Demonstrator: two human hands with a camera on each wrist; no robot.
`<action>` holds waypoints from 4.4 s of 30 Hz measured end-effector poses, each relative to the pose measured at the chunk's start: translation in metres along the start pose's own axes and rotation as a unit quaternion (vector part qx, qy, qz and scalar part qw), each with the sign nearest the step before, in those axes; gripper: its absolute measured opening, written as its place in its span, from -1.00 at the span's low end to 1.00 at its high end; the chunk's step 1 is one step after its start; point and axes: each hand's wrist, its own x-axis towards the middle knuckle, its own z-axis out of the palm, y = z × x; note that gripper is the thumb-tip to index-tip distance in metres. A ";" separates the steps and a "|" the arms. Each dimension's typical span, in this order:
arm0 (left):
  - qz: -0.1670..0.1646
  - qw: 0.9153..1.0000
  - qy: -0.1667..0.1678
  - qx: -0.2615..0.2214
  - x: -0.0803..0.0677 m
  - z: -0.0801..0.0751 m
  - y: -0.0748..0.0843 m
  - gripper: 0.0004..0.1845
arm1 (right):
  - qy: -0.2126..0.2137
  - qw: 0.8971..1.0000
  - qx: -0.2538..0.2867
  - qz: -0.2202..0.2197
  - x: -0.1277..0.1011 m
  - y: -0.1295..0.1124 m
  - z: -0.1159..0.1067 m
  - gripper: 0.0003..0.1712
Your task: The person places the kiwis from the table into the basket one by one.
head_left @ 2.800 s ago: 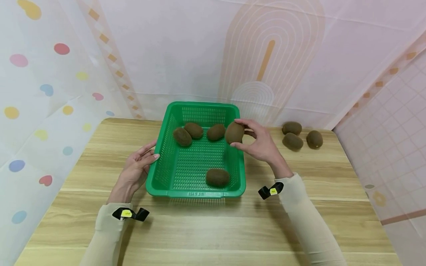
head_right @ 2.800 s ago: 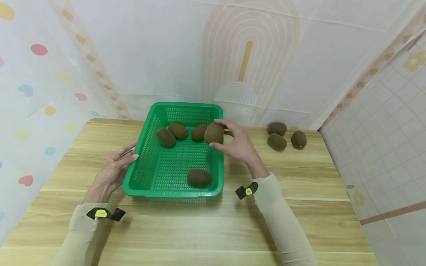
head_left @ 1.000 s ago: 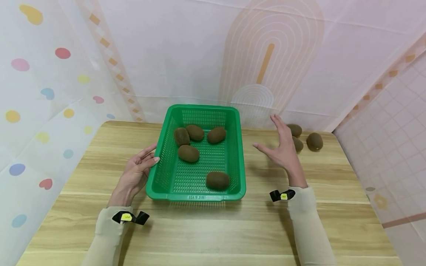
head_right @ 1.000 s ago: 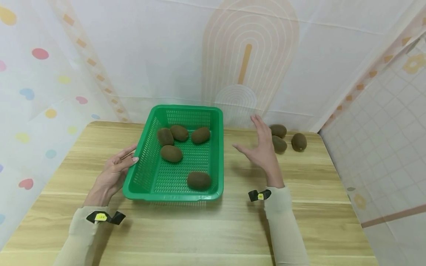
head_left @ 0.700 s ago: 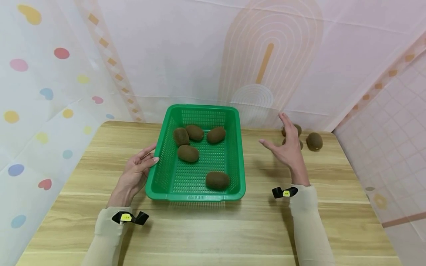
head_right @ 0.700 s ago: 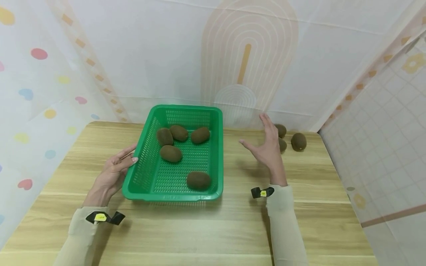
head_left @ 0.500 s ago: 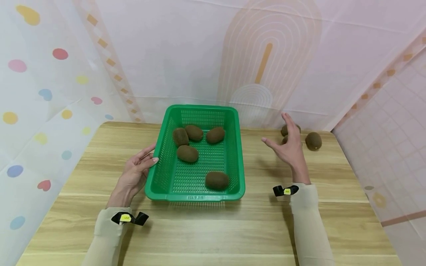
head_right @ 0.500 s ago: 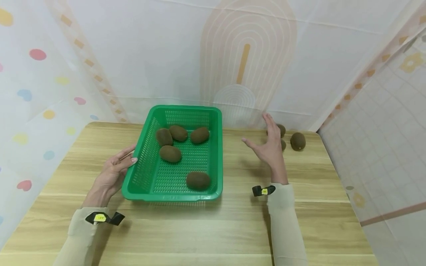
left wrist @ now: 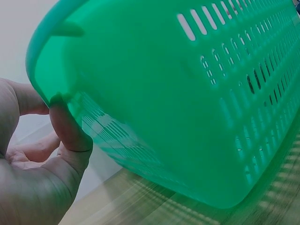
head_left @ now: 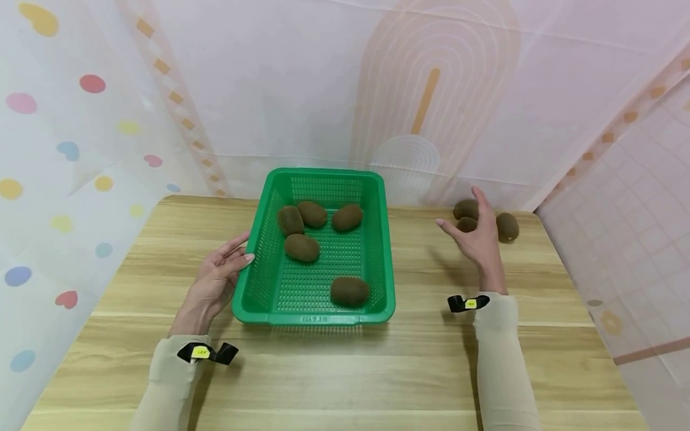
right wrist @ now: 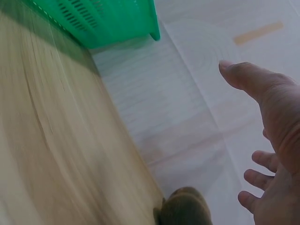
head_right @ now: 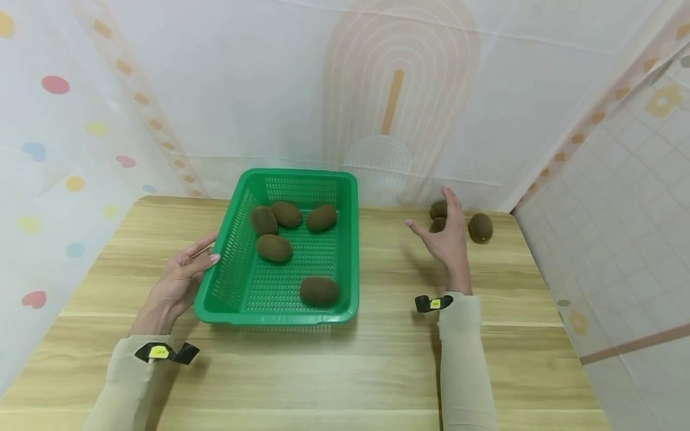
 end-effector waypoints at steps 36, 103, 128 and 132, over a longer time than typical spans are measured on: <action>-0.013 1.000 0.006 0.003 -0.001 0.000 0.002 -0.26 | 0.017 0.986 0.060 0.157 -0.010 0.061 -0.013 -0.09; -0.005 1.000 0.002 -0.004 -0.001 0.001 0.001 -0.28 | 0.079 0.985 0.137 0.063 -0.008 -0.025 -0.013 -0.39; -0.004 1.000 -0.004 -0.007 0.001 0.000 0.001 -0.27 | 0.023 0.990 0.137 -0.037 -0.017 -0.062 0.004 -0.45; -0.003 1.000 -0.005 -0.006 0.001 0.000 0.001 -0.28 | 0.008 0.986 0.152 -0.063 -0.017 -0.064 0.007 -0.45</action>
